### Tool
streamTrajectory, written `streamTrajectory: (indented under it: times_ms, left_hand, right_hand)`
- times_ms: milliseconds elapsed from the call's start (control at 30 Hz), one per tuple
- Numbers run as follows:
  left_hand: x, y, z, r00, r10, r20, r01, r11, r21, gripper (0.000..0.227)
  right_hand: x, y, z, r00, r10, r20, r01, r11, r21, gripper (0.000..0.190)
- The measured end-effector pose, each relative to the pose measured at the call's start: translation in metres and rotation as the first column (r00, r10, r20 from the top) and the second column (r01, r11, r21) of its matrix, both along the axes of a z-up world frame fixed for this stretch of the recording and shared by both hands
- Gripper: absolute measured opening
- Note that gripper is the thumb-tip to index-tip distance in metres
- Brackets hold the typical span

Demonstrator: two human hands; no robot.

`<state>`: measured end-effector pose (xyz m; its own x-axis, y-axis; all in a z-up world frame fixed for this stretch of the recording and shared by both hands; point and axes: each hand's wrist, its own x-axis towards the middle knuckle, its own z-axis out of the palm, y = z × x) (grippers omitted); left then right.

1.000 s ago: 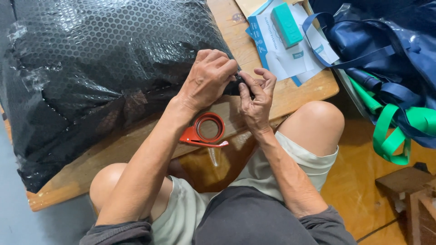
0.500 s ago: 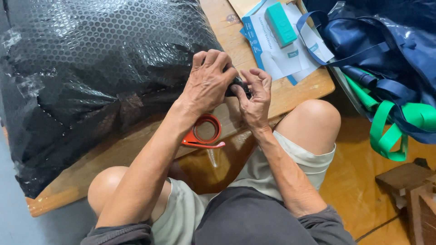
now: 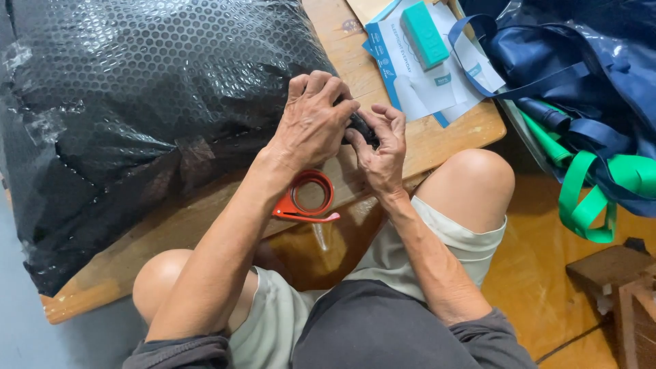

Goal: Wrapping an object in black bubble wrap and securing it with red adhesive tape.

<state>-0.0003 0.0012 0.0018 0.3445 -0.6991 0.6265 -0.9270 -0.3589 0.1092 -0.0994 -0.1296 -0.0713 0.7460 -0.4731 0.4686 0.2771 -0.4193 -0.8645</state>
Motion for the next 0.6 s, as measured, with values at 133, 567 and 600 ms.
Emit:
streamTrajectory:
  times_ms: [133, 567, 600]
  left_hand:
    - [0.001, 0.000, -0.003, 1.000, 0.010, -0.021, -0.010, 1.000, 0.006, 0.006]
    - [0.008, -0.002, -0.013, 0.997, 0.022, 0.073, -0.022, 1.000, -0.001, 0.003]
    - [0.009, -0.001, -0.012, 0.998, 0.012, 0.063, -0.011, 1.000, -0.007, 0.002]
  right_hand:
    - [-0.001, 0.003, 0.006, 1.000, -0.017, 0.014, 0.016, 0.997, 0.075, 0.023]
    - [0.008, 0.000, -0.007, 1.000, 0.026, -0.009, -0.024, 0.984, 0.179, 0.018]
    - [0.010, 0.001, -0.004, 1.000, 0.018, -0.014, -0.015, 0.987, 0.160, 0.015]
